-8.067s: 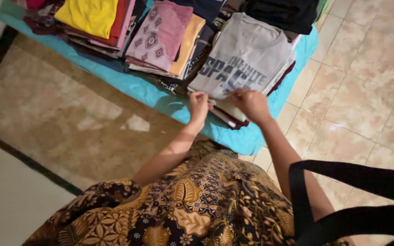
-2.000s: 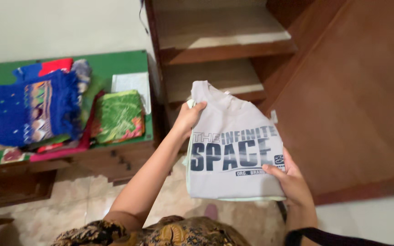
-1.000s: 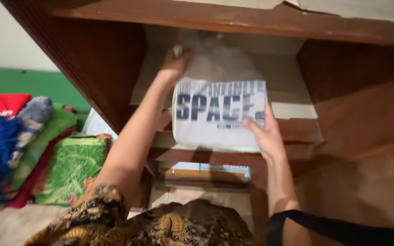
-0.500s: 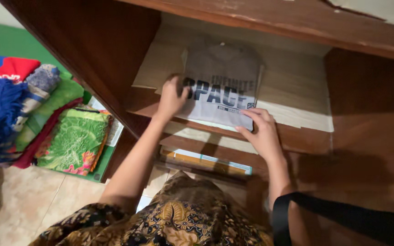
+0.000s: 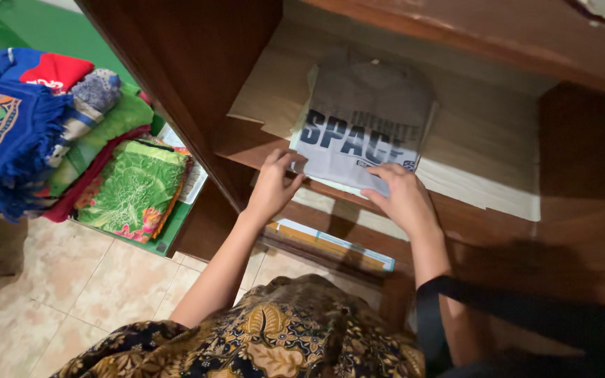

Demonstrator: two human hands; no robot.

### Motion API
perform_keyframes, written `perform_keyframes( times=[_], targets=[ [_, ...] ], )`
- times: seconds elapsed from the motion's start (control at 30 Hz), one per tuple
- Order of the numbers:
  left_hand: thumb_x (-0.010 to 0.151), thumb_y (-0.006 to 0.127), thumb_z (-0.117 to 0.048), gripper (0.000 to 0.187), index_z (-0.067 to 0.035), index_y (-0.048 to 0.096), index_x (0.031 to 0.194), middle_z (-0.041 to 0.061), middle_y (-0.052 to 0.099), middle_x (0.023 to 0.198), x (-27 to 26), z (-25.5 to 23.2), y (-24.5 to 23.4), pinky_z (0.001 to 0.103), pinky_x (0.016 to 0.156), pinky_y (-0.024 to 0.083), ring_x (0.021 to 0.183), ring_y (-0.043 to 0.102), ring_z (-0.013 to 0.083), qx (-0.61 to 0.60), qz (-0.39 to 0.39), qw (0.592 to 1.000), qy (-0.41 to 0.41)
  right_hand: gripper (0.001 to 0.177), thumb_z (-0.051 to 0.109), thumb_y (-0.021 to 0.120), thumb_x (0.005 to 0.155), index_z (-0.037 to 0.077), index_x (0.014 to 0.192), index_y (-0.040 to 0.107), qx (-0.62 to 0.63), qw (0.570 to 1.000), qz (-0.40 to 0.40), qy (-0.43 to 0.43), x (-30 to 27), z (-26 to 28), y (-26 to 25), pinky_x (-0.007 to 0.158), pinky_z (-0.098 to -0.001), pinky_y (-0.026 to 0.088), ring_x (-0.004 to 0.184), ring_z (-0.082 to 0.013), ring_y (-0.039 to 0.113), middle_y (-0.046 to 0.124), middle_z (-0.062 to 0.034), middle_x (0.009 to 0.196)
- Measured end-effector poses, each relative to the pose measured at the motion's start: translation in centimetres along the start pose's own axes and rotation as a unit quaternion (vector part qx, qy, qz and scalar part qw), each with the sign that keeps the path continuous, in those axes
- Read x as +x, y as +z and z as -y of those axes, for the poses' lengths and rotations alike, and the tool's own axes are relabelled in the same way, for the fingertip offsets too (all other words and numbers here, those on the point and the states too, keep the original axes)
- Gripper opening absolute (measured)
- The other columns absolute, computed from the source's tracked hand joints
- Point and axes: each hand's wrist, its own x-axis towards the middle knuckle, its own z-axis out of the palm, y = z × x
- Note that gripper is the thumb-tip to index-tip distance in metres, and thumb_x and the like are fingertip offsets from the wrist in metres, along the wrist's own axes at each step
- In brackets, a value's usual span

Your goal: The person picks up folded shirts and a cloth from a bed and places them into a wooden wardrobe shelf.

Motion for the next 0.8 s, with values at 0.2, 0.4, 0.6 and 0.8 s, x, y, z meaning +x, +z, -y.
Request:
perform_keyframes(
  times=[0.2,0.4,0.6,0.8],
  targets=[
    [0.081,0.074,0.002,0.033,0.000,0.069,0.113,0.020,0.060,0.110,0.1,0.1,0.2,0.035,0.075,0.062,0.093,0.066,0.0310,-0.005,-0.019,1.000,0.008,0.045,0.028,0.074,0.086,0.007,0.125,0.066,-0.115,0.991,0.044,0.047,1.2,1.7,0.8,0.099,-0.0453,0.053,0.105,-0.0367,0.070,0.071,-0.0199,0.119],
    [0.090,0.069,0.002,0.014,-0.001,0.073,0.103,0.011,0.069,0.099,1.6,-0.5,0.8,0.031,0.067,0.055,0.075,0.071,0.0194,-0.053,-0.072,0.996,-0.012,0.060,0.028,0.068,0.082,0.004,0.136,0.059,-0.249,0.968,-0.036,-0.015,0.7,2.0,4.0,0.088,-0.0520,0.053,0.097,-0.0415,0.070,0.069,-0.0320,0.109],
    [0.092,0.068,0.002,0.016,0.000,0.072,0.107,0.009,0.068,0.099,2.0,-0.8,1.3,0.026,0.064,0.052,0.077,0.067,0.0146,-0.116,-0.160,0.980,0.012,0.041,0.021,0.049,0.103,0.012,0.141,0.060,-0.248,0.968,0.014,0.040,1.7,0.9,3.6,0.074,-0.0512,0.057,0.079,-0.0370,0.074,0.071,-0.0277,0.099],
    [0.109,0.045,-0.014,0.023,0.002,0.060,0.116,0.017,0.072,0.097,1.9,0.2,5.8,0.035,0.074,0.066,0.082,0.074,0.0225,-0.452,-0.042,0.880,-0.137,0.033,0.030,0.052,0.104,0.018,0.131,0.067,-0.147,0.981,-0.037,0.118,4.8,-1.0,-0.4,0.078,-0.0516,0.055,0.076,-0.0345,0.071,0.073,-0.0168,0.082]
  ],
)
